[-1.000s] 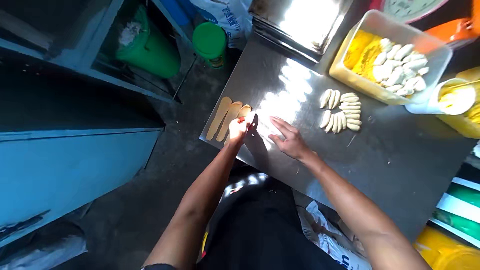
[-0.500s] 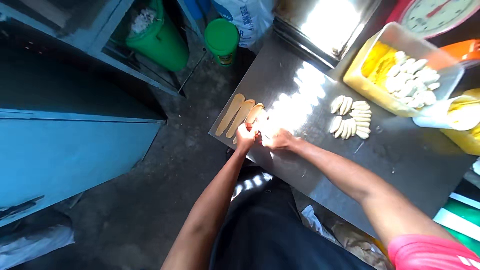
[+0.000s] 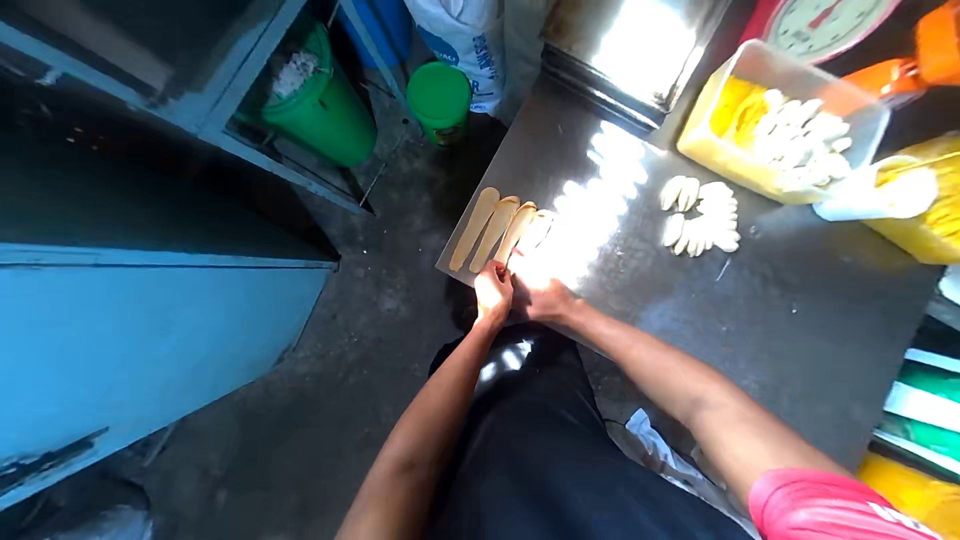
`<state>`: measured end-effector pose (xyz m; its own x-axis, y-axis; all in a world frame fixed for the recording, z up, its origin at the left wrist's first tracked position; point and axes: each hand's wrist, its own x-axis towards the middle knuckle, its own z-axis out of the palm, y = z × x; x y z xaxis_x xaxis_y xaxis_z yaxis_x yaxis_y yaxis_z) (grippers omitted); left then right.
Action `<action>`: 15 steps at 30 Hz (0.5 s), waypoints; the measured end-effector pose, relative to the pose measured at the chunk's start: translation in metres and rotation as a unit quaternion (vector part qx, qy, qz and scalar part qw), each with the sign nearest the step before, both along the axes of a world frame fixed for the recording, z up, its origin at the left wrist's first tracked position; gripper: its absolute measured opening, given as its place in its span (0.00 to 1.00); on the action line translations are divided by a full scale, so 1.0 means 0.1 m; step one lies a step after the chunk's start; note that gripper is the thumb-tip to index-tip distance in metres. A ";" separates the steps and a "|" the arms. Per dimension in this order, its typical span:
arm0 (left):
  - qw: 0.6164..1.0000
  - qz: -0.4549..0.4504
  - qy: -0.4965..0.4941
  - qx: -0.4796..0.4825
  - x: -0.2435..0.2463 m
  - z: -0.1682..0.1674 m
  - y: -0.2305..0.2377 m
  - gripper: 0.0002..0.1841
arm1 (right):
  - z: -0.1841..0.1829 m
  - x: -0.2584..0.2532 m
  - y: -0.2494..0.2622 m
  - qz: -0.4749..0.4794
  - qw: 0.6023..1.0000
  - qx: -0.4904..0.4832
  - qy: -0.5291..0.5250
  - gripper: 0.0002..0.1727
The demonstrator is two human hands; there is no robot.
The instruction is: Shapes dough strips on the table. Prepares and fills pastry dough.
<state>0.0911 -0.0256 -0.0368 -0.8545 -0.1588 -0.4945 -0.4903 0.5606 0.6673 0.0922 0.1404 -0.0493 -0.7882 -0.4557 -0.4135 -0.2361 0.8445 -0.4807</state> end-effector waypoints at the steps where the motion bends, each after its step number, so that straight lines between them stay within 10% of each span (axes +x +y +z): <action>1: 0.999 -0.021 -0.007 -0.043 0.10 -0.01 -0.02 0.18 | -0.04 0.21 -0.11 0.008 0.999 -0.021 0.028 0.49; 9: 0.977 -0.153 0.089 -0.123 0.07 0.63 0.36 0.19 | 0.08 0.52 -0.04 0.027 0.997 -0.061 0.046 0.35; 15: 0.975 -0.206 0.064 -0.043 -0.95 0.78 1.67 0.15 | 0.82 -0.29 2.56 -0.252 0.922 -0.067 0.287 0.22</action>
<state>-0.0038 0.1418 0.0412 -0.9085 0.1756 -0.3792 -0.1266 0.7492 0.6501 0.0628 0.3962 0.0329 -0.9851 0.0119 0.1716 -0.0778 0.8589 -0.5063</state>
